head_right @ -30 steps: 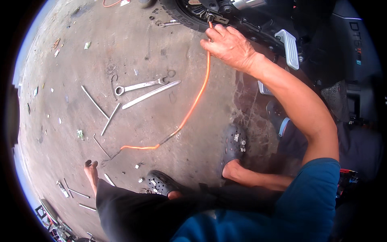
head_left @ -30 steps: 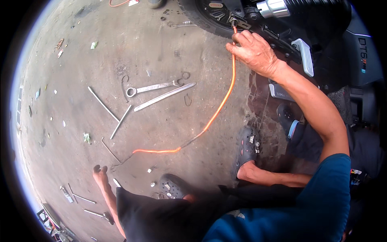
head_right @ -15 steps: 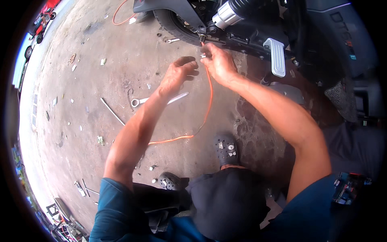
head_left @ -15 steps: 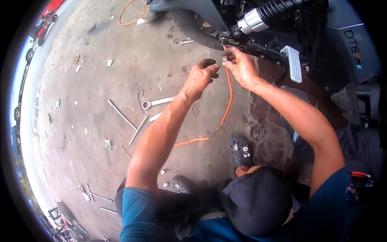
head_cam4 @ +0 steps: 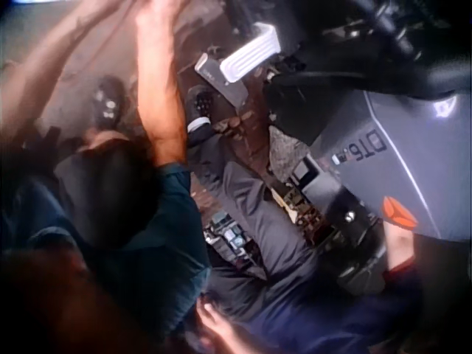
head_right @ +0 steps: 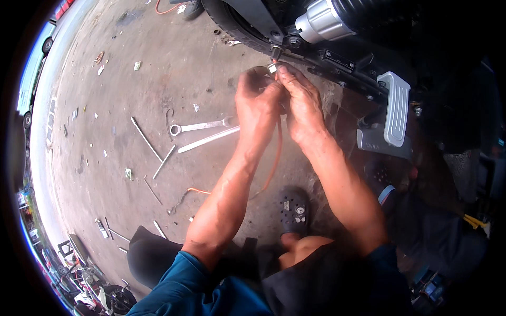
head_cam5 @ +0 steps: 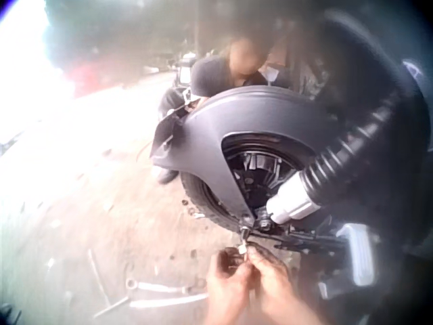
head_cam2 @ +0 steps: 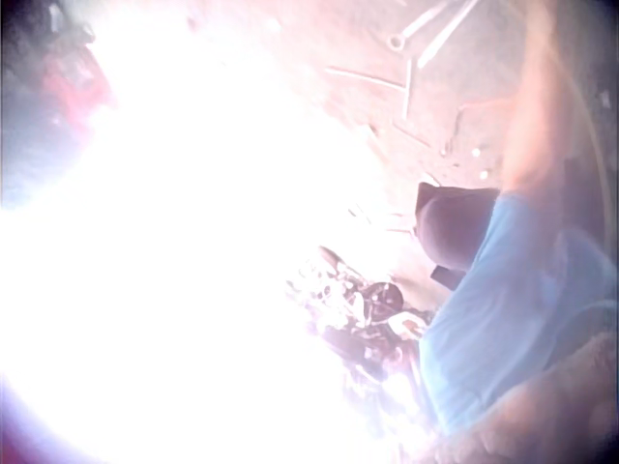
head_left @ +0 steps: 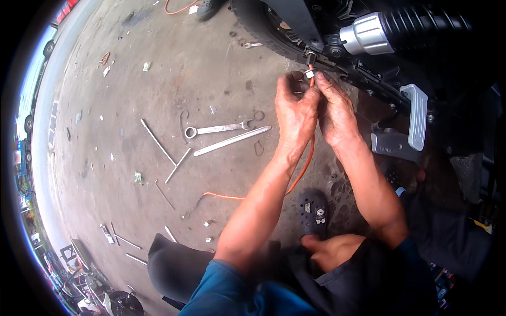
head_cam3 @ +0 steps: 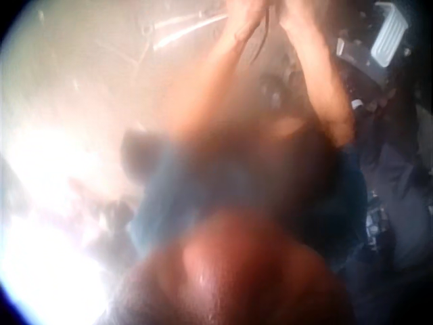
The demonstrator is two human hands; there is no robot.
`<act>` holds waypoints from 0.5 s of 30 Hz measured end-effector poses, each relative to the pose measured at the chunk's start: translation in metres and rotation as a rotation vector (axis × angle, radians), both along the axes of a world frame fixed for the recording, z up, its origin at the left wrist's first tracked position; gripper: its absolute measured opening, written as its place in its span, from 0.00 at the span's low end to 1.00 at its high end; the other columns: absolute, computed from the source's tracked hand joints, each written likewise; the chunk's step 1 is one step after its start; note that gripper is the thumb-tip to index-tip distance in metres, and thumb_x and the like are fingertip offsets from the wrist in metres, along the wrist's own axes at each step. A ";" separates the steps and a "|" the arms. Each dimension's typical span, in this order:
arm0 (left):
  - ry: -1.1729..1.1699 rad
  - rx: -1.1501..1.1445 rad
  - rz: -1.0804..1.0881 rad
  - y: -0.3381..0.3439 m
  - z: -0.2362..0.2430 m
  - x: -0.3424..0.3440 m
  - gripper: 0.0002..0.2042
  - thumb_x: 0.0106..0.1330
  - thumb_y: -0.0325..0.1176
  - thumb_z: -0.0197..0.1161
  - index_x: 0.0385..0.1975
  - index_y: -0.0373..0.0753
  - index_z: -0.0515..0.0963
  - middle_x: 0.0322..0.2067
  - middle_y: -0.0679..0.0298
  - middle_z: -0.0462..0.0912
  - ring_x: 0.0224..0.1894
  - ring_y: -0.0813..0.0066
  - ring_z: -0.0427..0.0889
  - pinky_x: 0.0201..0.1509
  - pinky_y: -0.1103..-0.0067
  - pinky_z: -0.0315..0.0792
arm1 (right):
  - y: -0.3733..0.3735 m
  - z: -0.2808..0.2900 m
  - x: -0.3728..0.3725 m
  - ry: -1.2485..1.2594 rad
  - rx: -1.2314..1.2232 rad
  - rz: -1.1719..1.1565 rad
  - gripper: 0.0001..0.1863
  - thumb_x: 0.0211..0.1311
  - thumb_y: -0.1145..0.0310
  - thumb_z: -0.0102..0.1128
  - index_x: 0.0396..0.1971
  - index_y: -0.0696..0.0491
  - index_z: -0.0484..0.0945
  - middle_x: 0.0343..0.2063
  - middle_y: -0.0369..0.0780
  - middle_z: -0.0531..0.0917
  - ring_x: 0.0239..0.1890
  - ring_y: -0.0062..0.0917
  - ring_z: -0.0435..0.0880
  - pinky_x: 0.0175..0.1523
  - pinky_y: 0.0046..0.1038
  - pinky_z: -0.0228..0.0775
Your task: The person works on the electrical wiring near the rear wheel of an electric bicycle, stripping insulation, connecting wires, and securing components using a socket wrench.
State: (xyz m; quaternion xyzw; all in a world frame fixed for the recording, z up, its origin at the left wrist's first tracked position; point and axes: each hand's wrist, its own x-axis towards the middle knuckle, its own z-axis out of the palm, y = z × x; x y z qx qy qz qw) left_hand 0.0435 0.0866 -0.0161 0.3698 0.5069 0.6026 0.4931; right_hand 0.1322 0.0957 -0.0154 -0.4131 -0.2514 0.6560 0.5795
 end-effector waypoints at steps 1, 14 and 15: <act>0.000 -0.002 0.001 0.001 -0.001 0.006 0.16 0.60 0.30 0.62 0.43 0.27 0.70 0.31 0.60 0.78 0.29 0.77 0.77 0.30 0.80 0.72 | -0.001 0.003 0.002 0.049 -0.018 0.015 0.13 0.66 0.66 0.56 0.47 0.56 0.78 0.37 0.33 0.79 0.40 0.17 0.75 0.48 0.20 0.66; -0.192 -0.137 0.153 0.013 0.014 0.012 0.14 0.57 0.29 0.65 0.38 0.26 0.75 0.28 0.59 0.80 0.28 0.74 0.78 0.31 0.79 0.72 | -0.074 -0.020 0.002 -0.135 -0.028 0.129 0.22 0.70 0.62 0.48 0.58 0.60 0.67 0.51 0.39 0.75 0.52 0.22 0.73 0.58 0.25 0.63; -0.223 -0.182 0.141 0.013 0.016 0.010 0.14 0.56 0.29 0.65 0.37 0.26 0.75 0.28 0.59 0.80 0.28 0.74 0.78 0.31 0.78 0.73 | -0.075 -0.017 0.002 -0.194 -0.002 0.119 0.20 0.69 0.63 0.51 0.54 0.60 0.71 0.45 0.37 0.78 0.47 0.20 0.75 0.53 0.23 0.66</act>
